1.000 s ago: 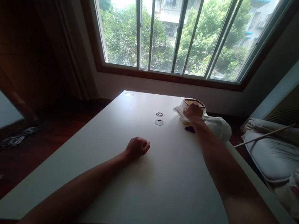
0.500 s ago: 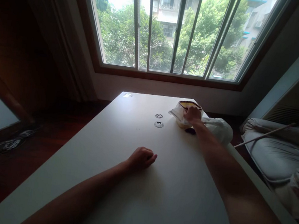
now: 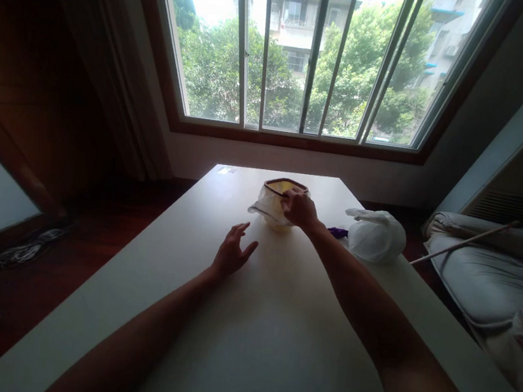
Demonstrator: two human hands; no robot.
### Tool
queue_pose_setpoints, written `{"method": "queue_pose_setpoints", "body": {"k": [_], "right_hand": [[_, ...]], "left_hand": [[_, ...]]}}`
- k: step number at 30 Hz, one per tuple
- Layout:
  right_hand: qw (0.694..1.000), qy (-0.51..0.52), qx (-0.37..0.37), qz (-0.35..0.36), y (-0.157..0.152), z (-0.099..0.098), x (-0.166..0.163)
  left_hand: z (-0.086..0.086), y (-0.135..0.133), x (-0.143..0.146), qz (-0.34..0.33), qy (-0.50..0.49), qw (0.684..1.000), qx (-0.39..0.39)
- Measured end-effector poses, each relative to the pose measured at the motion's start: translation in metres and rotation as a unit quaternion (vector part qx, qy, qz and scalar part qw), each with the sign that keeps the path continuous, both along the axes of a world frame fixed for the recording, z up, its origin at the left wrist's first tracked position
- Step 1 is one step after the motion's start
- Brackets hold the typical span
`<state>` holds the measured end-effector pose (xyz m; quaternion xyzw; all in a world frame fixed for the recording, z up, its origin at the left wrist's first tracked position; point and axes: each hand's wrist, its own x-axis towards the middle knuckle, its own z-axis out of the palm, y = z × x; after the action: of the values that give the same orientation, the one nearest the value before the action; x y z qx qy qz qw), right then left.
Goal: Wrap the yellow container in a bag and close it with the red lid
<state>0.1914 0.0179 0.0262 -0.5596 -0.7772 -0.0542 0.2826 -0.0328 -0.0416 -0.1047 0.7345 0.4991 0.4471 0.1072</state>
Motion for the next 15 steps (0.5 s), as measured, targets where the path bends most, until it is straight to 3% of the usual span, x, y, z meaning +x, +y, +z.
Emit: {"method": "queue_pose_setpoints", "body": {"k": [6,12,15], "right_hand": [[0.998,0.024,-0.023,0.058,-0.019,-0.003,-0.036],[0.991,0.070,-0.017,0.114,-0.029,-0.014,-0.044],[0.989,0.084,-0.017,0.122,-0.044,-0.013,-0.050]], "left_hand": [[0.002,0.043,-0.007,0.086,0.029,0.996,0.019],[0.031,0.054,0.000,0.125,0.068,0.974,0.174],[0.044,0.056,-0.004,0.108,0.119,0.966,0.204]]}}
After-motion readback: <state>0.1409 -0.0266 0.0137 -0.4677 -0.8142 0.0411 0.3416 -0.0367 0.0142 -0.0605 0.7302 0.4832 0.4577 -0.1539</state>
